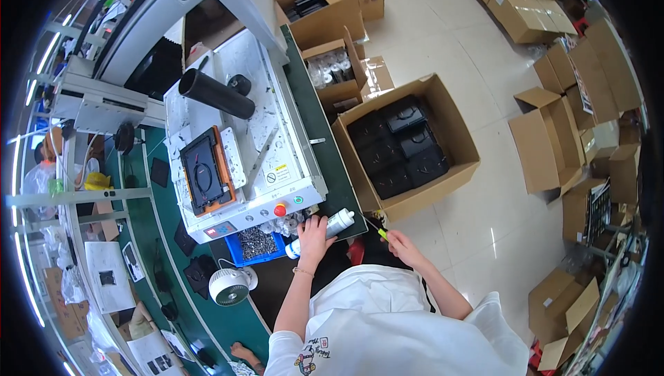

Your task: Prepare and load a sealant tube into a dispensing machine in a workshop.

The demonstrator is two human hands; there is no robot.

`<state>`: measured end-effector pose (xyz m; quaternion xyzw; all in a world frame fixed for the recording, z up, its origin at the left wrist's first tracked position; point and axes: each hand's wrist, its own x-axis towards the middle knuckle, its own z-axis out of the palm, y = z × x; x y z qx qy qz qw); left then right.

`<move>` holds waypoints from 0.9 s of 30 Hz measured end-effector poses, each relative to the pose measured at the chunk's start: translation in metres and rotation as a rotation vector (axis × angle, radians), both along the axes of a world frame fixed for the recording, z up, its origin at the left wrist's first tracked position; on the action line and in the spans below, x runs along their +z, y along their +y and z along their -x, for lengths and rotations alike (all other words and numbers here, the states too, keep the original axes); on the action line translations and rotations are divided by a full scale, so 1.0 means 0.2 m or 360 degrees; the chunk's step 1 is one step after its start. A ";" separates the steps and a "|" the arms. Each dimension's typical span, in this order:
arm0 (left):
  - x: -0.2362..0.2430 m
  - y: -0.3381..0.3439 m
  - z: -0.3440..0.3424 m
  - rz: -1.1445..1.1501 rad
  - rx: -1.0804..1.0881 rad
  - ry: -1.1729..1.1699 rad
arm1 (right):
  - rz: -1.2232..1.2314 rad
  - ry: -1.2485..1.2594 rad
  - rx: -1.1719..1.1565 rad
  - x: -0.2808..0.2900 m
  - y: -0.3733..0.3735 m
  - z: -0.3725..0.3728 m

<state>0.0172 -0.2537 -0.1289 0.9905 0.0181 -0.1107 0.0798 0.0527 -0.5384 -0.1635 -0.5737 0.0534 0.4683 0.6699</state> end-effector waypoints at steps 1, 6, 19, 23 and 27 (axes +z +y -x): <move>0.00 -0.01 0.01 0.0003 -0.0008 0.0024 | -0.0059 0.0083 -0.0087 0.03 0.04 0.00; -0.02 -0.13 -0.09 0.0204 -0.0023 -0.0096 | -0.0113 0.0036 -0.0237 -0.01 0.15 0.08; -0.12 -0.05 -0.18 0.0168 -0.0450 -0.0183 | 0.0270 0.0104 -0.0384 -0.08 0.42 0.03; -0.13 -0.02 -0.19 0.0253 -0.0452 -0.0156 | 0.0608 -0.0110 -0.0214 -0.07 0.45 0.00; -0.12 -0.03 -0.19 0.0300 -0.0444 -0.0112 | 0.0809 -0.0328 -0.0119 -0.07 0.47 -0.01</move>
